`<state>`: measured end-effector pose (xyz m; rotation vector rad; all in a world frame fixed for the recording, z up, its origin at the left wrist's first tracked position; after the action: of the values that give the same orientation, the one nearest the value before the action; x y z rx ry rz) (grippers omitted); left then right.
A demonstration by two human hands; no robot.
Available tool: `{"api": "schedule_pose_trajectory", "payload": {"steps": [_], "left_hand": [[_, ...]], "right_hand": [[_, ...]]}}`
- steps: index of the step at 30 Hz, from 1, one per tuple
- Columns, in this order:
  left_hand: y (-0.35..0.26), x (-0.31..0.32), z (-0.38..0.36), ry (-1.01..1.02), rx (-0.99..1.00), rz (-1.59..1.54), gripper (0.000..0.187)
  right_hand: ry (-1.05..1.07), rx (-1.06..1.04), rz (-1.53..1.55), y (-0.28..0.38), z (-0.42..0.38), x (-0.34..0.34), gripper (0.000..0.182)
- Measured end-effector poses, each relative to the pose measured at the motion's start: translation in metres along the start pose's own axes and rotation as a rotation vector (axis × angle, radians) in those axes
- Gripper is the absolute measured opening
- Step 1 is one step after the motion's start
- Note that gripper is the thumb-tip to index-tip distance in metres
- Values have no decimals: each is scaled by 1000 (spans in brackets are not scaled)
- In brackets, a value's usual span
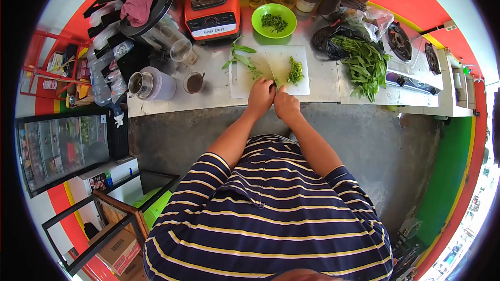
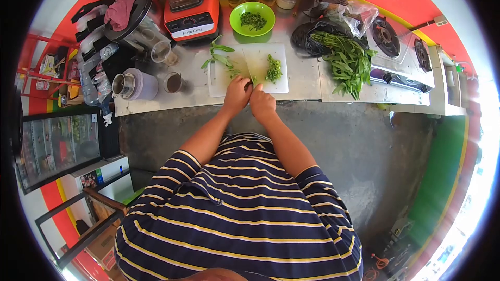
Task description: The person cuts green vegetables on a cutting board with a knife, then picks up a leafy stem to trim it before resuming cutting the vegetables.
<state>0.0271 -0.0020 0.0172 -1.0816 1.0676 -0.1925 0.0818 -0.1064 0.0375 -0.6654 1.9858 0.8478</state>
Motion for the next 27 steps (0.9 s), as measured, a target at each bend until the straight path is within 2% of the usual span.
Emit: {"api": "schedule_pose_trajectory", "payload": {"steps": [4,7,10,18,27], "left_hand": [[2,-4,0,10,33,15,14],[8,-1,5,62,-14,-37,11],[9,0,9,-9,-40,-39,10],[12,6,18,64,-192,-25,7],[6,4,10,-30,-123,2,6]], "right_hand": [[7,-11,-19,0,-1,-5,31],[6,1,-27,1,-10,4,31],[-18,-13,-12,1,-7,6,30],[1,-36,-41,2,-9,2,26],[-9,-42,-14,3,-5,-9,27]]}}
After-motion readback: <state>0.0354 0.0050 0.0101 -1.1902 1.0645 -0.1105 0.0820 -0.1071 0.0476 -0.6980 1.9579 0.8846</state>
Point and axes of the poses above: each hand's wrist, its own z-axis towards the middle knuckle, its own x-axis out of the palm, y = z × x, the point moved 3 cm from there along z, towards the middle knuckle, and after that the axes turned 14 degrees about -x, right-handed, at the moved point
